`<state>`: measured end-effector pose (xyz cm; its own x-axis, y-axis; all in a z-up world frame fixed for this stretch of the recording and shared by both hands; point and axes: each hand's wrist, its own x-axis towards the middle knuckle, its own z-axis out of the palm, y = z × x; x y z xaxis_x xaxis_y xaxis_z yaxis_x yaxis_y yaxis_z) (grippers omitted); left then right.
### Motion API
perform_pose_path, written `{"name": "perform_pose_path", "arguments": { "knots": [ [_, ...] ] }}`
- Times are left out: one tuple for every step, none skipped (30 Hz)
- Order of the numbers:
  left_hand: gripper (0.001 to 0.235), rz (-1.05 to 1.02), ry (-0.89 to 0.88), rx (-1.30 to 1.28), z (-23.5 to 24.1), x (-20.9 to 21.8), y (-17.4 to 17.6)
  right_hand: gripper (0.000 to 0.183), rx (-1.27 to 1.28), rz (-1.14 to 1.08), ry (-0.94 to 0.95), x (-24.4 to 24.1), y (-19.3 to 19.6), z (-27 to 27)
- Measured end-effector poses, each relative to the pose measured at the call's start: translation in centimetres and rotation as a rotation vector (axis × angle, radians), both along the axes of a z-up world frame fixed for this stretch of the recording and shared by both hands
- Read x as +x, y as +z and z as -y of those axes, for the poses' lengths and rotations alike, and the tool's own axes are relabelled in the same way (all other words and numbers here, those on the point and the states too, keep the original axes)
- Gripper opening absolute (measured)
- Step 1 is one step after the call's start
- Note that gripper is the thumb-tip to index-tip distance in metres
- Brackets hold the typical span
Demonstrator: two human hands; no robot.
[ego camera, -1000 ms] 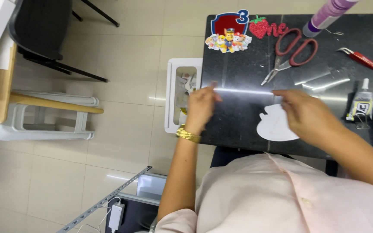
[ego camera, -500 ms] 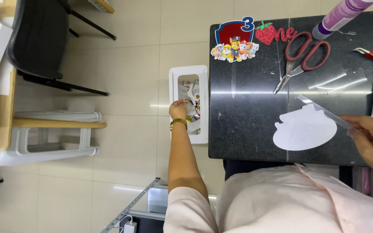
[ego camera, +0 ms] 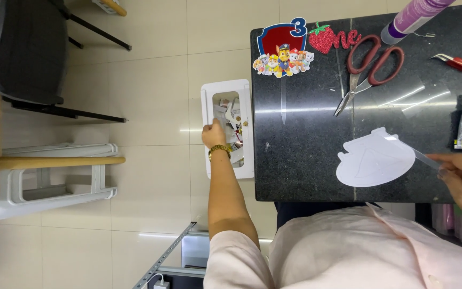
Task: Attaching wooden support sticks to paper cutouts using glue to create cake toppers.
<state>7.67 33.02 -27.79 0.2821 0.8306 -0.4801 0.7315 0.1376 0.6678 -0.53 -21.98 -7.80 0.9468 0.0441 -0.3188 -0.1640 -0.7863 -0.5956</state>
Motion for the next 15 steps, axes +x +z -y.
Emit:
{"name": "perform_pose_path", "arguments": {
  "knots": [
    [0.013,0.033,-0.028,-0.134,-0.2,0.4,-1.0,0.04,0.002,-0.013,0.013,0.1,0.7,-0.6],
    [0.037,0.067,-0.056,-0.267,-0.4,0.8,-2.1,0.041,0.004,-0.027,0.025,0.3,1.3,-1.1],
    [0.037,0.068,-0.053,-0.267,-0.5,0.9,-2.4,0.041,0.003,-0.026,0.029,0.3,1.3,-1.2],
    [0.038,0.043,-0.117,-0.189,-0.6,0.9,-2.6,0.04,-0.012,-0.032,0.03,0.3,1.3,-1.3],
    [0.04,0.016,-0.176,-0.11,-0.7,0.8,-3.0,0.04,-0.028,-0.039,0.037,0.5,1.3,-1.4],
    [0.04,0.017,-0.168,-0.11,-0.7,0.6,-2.5,0.04,-0.028,-0.038,0.044,0.5,0.8,-1.0],
    [0.036,0.039,-0.191,-0.068,-0.5,0.3,-2.1,0.04,0.019,-0.038,0.023,0.4,0.3,-0.7],
    [0.035,0.062,-0.215,-0.026,-0.4,0.0,-1.8,0.04,0.066,-0.037,0.001,0.3,-0.2,-0.3],
    [0.035,0.061,-0.212,-0.027,-0.6,-0.1,-1.8,0.04,0.065,-0.038,0.004,0.4,0.0,-0.4],
    [0.031,0.046,-0.238,-0.008,-0.7,-0.2,-1.9,0.04,0.041,-0.057,0.003,0.4,0.1,-0.5],
    [0.028,0.032,-0.266,0.01,-0.8,-0.3,-2.0,0.041,0.017,-0.074,0.001,0.5,0.2,-0.5],
    [0.028,0.033,-0.265,0.009,-0.8,-0.3,-2.3,0.041,0.016,-0.074,0.003,0.4,0.0,-0.3],
    [0.017,-0.002,-0.3,0.053,-0.9,-0.3,-2.5,0.042,0.051,-0.066,0.001,0.4,-0.2,-0.2],
    [0.012,-0.038,-0.336,0.097,-1.0,-0.3,-2.6,0.042,0.086,-0.058,-0.001,0.4,-0.4,-0.1],
    [0.012,-0.036,-0.335,0.096,-1.1,-0.4,-2.3,0.042,0.084,-0.057,0.0,0.5,-0.2,-0.2]
  ]
}}
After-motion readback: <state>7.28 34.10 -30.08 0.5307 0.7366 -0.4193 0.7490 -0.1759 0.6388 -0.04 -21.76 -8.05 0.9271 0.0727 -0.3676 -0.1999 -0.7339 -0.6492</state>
